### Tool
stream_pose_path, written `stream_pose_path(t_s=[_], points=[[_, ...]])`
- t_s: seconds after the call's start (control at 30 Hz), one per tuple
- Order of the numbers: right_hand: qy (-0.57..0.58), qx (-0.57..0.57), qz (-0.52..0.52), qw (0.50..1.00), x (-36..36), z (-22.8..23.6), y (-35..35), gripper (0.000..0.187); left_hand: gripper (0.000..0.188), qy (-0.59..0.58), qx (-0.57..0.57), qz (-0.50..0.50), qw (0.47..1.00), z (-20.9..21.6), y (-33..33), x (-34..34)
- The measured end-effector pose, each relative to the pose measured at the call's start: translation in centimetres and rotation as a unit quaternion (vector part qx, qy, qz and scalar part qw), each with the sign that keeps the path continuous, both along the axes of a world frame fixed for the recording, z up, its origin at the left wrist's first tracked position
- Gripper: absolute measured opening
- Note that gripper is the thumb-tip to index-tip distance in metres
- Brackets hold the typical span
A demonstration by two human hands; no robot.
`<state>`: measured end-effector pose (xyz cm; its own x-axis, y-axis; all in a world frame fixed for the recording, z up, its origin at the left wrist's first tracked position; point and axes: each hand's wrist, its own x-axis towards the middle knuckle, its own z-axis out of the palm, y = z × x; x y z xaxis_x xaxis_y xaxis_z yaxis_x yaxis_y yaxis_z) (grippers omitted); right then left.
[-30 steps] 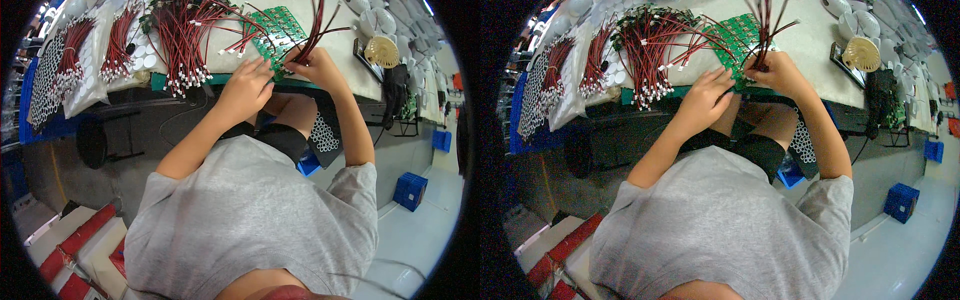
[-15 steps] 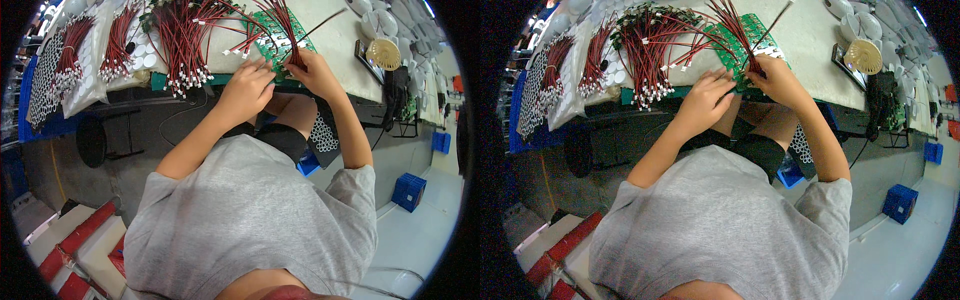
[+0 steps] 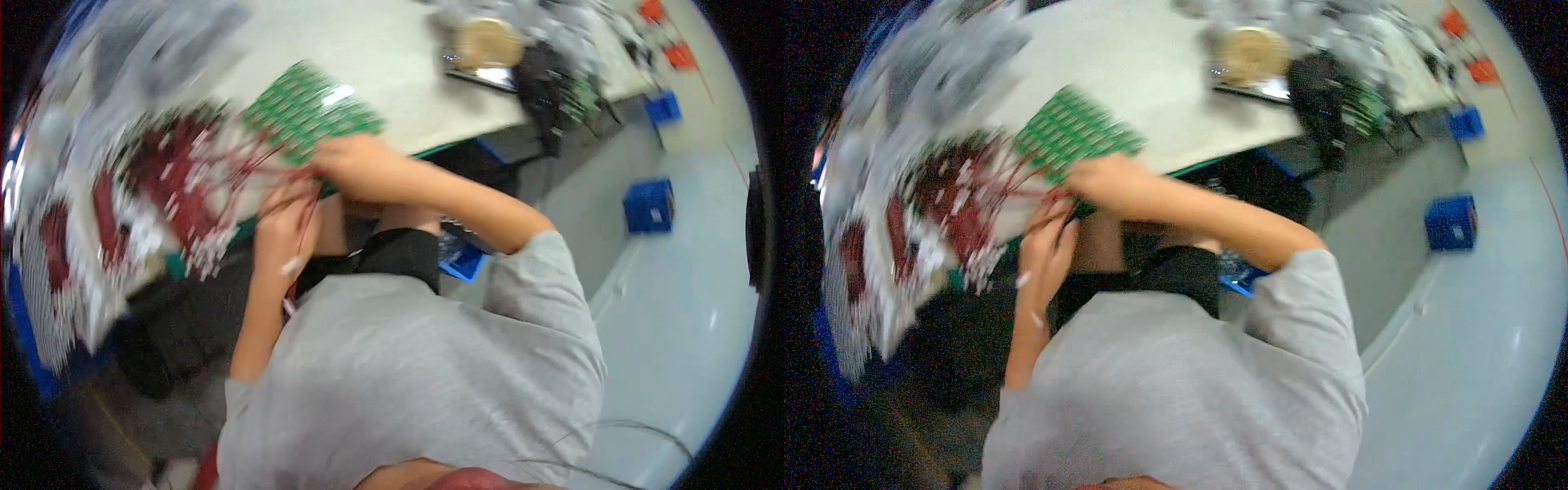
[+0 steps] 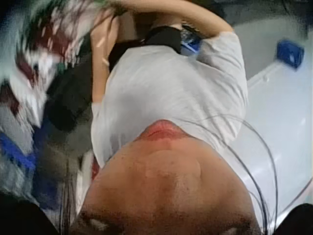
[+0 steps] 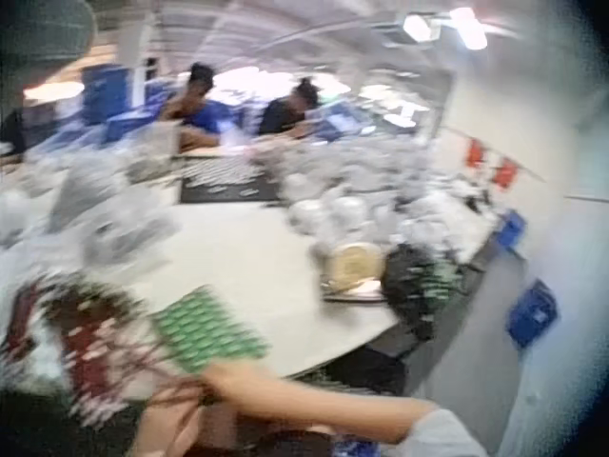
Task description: The person sits at a low table and repeatedly inserts red and black wires with white connectors into a green circuit board. They handle bundles of wires, separating them and plugging them into the board's ports one by one.
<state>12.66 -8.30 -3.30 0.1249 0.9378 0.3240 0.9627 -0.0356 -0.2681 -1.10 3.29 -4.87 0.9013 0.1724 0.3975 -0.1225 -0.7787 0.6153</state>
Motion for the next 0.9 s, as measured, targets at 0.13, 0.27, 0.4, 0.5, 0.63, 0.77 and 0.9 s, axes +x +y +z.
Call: stream_pose_path(t_s=[0.13,0.27,0.4,0.5,0.63,0.77,0.9], points=[[0.014,-0.04,0.002,0.999,0.5,0.3,1.0,0.016,0.025,0.051,-0.002,0.005,0.999,0.6,0.1,-0.5],[0.039,-0.049,-0.041,0.997,0.8,0.8,0.6,0.014,0.026,0.038,0.033,0.001,0.999,0.2,-0.4,0.0],[0.144,0.014,-0.04,0.989,1.6,2.2,-1.0,0.02,0.028,0.008,0.043,0.042,0.998,0.1,-1.1,1.1],[0.22,-0.045,-0.072,0.972,1.6,4.2,-2.3,0.015,0.034,-0.014,0.122,0.077,0.989,0.0,-1.5,2.1],[0.372,-0.082,-0.092,0.92,2.0,3.5,-2.5,0.011,0.035,-0.012,0.131,0.115,0.985,-0.8,-1.3,2.5],[0.274,-0.079,-0.104,0.953,2.3,3.1,-1.6,0.014,0.033,-0.02,0.103,0.097,0.99,-0.4,-0.6,1.9],[0.291,-0.059,-0.062,0.953,1.7,2.7,-0.3,0.01,0.026,-0.032,0.038,0.11,0.993,-1.2,0.3,1.2]])
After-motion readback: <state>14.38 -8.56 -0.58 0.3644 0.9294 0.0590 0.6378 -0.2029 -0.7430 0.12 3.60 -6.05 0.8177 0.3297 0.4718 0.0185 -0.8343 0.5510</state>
